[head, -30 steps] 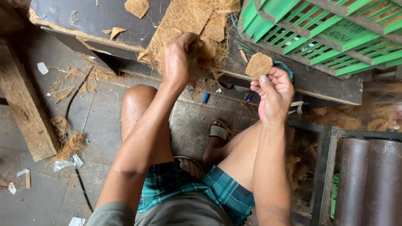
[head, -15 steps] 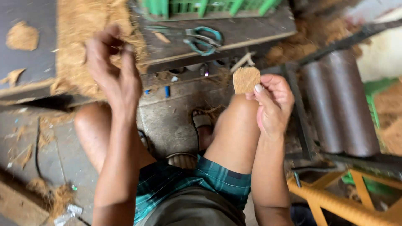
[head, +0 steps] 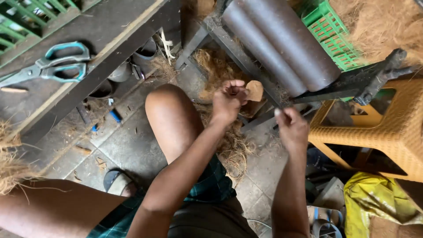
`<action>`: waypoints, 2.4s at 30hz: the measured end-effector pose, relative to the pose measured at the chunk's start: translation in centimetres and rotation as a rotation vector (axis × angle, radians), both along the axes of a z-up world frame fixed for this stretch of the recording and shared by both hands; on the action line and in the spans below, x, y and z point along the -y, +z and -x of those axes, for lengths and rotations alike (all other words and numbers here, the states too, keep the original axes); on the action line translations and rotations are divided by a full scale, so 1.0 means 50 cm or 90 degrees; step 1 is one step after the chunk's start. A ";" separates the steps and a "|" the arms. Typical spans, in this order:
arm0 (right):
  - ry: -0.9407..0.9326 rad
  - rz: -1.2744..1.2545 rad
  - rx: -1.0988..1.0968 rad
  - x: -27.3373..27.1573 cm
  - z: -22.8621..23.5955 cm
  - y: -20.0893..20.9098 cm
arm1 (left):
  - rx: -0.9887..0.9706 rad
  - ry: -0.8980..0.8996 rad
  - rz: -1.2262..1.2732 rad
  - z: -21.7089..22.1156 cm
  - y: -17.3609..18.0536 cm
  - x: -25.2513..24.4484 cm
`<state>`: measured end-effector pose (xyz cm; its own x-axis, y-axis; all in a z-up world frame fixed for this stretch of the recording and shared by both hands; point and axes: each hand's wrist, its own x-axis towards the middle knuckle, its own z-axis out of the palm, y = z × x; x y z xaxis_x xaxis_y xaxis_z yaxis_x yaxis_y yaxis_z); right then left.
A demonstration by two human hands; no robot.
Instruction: Trimming the edges of small, pre-cut fibrous shapes using scissors to refine their shape.
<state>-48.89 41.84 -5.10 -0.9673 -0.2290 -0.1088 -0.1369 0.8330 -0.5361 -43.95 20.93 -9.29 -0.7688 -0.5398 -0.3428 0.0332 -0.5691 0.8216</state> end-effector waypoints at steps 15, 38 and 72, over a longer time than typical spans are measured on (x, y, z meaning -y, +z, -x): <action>0.015 -0.237 0.149 -0.105 -0.024 -0.153 | -0.003 0.033 -0.046 0.230 -0.068 -0.135; 0.062 -0.358 -0.487 -0.185 0.097 0.104 | -0.070 -0.068 -0.228 0.206 -0.020 -0.117; 0.055 -0.427 -0.467 -0.236 0.179 0.103 | 0.008 -0.074 -0.192 0.200 0.054 -0.099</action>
